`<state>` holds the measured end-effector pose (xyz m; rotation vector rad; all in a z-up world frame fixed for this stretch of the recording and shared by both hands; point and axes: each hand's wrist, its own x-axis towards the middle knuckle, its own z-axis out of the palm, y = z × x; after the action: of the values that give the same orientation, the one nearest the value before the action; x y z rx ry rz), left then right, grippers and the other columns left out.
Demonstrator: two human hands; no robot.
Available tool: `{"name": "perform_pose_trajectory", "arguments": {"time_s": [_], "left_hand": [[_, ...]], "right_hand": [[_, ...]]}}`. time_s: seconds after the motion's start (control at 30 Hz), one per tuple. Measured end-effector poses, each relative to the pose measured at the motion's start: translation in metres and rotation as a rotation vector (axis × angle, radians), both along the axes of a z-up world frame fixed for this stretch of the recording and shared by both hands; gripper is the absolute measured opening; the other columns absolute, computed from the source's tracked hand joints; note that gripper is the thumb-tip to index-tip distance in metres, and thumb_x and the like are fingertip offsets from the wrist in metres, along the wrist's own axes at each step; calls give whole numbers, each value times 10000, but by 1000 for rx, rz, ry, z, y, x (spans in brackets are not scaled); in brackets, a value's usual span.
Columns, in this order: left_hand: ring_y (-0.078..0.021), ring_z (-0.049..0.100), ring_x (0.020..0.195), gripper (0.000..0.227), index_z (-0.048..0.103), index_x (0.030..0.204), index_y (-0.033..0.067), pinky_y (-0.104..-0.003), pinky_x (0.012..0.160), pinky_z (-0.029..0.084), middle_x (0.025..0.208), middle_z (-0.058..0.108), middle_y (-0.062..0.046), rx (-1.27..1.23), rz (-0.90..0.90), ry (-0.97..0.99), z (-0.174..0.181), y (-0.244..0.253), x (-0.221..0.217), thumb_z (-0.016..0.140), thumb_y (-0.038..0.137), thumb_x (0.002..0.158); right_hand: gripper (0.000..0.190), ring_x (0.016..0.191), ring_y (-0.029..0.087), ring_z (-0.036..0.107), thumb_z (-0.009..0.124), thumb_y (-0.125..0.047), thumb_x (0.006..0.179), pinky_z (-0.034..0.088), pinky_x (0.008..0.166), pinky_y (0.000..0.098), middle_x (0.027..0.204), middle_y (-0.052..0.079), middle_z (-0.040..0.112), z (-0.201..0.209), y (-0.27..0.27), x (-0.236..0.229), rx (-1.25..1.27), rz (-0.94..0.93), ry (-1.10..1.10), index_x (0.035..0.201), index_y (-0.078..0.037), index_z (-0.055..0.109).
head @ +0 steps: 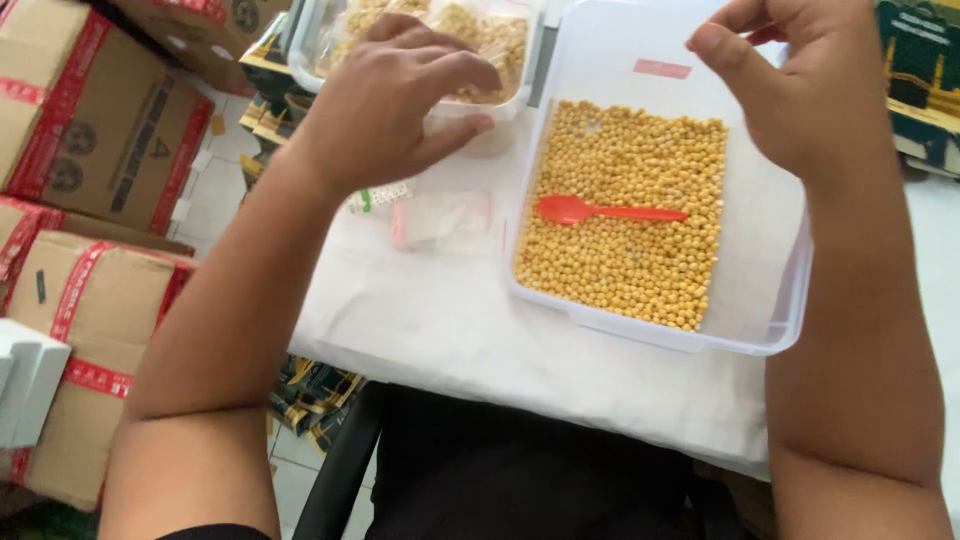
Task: Bagging yellow beans from a large container into small plastic bags using a spoon.
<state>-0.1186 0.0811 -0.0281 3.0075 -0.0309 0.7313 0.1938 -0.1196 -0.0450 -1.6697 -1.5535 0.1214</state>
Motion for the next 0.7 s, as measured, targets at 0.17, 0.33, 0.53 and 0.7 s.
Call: {"name": "perform_pose_trajectory", "arguments": {"time_s": [0.17,0.33,0.53,0.7], "left_hand": [[-246,597,1074,261,712,1171,159,-417,942,480,1118,688,-53,169,-18,-9,-40,-32,-36,734,317,964],[-235,565,1035,193,728,1105,158,-364,850,470,1148,637,-47,320,16,153,-85,-61,-58,696,269,951],[-272,640,954,139,638,842,114,-388,797,459,1005,720,-51,150,28,26,-97,-72,-66,657,109,979],[-209,717,850,61,753,867,165,-395,840,456,869,764,-11,-219,144,-45,-87,-73,-67,803,131,878]], "right_hand": [[126,1091,206,636,735,-72,1296,500,989,360,1186,118,717,-1,-3,2,12,61,-13,1220,28,725],[115,1112,238,668,723,-3,1321,523,990,385,1226,171,753,2,-5,1,14,89,-96,1257,85,762],[131,1122,210,682,701,-27,1302,521,998,346,1210,166,755,2,-4,1,24,84,-41,1223,69,742],[110,1044,179,568,744,-88,1255,457,913,332,1137,92,695,6,-5,-1,-36,-3,-47,1202,7,739]]}}
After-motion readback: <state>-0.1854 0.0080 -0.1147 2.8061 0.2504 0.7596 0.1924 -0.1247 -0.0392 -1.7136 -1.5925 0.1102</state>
